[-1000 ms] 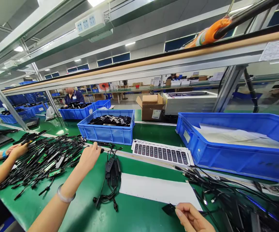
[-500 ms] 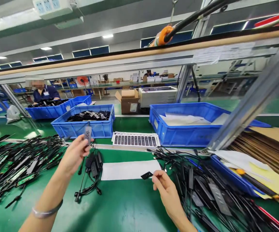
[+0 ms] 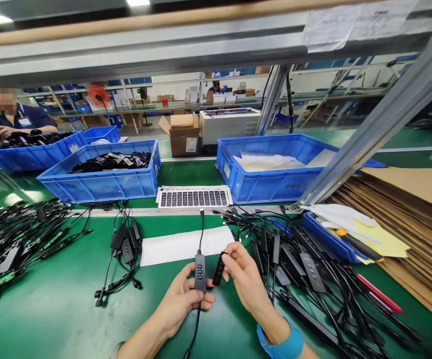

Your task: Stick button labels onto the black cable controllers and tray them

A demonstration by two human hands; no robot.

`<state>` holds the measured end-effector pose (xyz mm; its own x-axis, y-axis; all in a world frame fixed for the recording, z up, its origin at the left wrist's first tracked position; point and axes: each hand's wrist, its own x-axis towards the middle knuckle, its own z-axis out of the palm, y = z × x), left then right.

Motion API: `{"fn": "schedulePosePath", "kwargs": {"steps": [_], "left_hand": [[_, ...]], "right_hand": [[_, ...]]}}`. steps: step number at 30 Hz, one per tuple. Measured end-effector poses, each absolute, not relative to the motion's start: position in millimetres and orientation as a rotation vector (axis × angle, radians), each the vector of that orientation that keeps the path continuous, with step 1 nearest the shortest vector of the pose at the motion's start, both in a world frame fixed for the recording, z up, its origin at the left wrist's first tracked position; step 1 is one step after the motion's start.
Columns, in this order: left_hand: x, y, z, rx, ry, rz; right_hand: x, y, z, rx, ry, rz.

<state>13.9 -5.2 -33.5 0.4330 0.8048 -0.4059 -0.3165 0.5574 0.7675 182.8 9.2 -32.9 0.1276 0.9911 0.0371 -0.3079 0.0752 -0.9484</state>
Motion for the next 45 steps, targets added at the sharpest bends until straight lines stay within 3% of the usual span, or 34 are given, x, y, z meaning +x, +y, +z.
{"fn": "schedulePosePath", "kwargs": {"steps": [7, 45], "left_hand": [[18, -11, -38, 0.683, 0.771, 0.691], [15, -12, -44, 0.689, 0.69, 0.701]], "right_hand": [[172, 5, -37, -1.064, -1.004, 1.4], [170, 5, -41, -1.146, -1.03, 1.384]]}}
